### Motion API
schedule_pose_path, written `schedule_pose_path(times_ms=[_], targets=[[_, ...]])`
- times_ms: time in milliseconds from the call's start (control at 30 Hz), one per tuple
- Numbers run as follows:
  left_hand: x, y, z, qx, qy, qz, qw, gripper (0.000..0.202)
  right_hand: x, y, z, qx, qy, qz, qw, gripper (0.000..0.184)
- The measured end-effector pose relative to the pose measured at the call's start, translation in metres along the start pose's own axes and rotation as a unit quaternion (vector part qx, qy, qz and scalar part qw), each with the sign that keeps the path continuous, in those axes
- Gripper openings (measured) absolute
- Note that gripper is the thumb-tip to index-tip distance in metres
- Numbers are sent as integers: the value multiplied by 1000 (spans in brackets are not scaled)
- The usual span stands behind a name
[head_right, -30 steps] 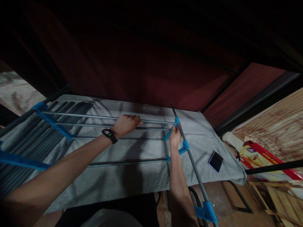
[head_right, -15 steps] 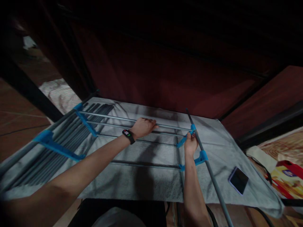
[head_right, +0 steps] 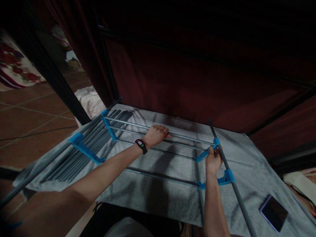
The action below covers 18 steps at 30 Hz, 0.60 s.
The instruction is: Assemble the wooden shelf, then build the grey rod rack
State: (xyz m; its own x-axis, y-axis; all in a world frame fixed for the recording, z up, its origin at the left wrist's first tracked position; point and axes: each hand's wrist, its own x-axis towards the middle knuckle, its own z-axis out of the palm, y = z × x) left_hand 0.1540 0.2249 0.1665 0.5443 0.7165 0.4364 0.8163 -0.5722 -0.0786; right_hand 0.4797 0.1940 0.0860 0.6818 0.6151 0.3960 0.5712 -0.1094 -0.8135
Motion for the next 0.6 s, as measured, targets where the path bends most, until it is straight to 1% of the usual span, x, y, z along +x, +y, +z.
schedule_pose_path(times_ms=[100, 333, 600], targets=[[2, -1, 1, 0, -2, 7, 1000, 42, 0, 1, 1, 11, 0, 6, 1000, 30], [3, -2, 1, -7, -2, 17, 1000, 44, 1, 6, 3, -8, -2, 13, 1000, 32], [3, -2, 1, -13, -4, 11, 1000, 44, -1, 1, 2, 3, -3, 3, 1000, 36]])
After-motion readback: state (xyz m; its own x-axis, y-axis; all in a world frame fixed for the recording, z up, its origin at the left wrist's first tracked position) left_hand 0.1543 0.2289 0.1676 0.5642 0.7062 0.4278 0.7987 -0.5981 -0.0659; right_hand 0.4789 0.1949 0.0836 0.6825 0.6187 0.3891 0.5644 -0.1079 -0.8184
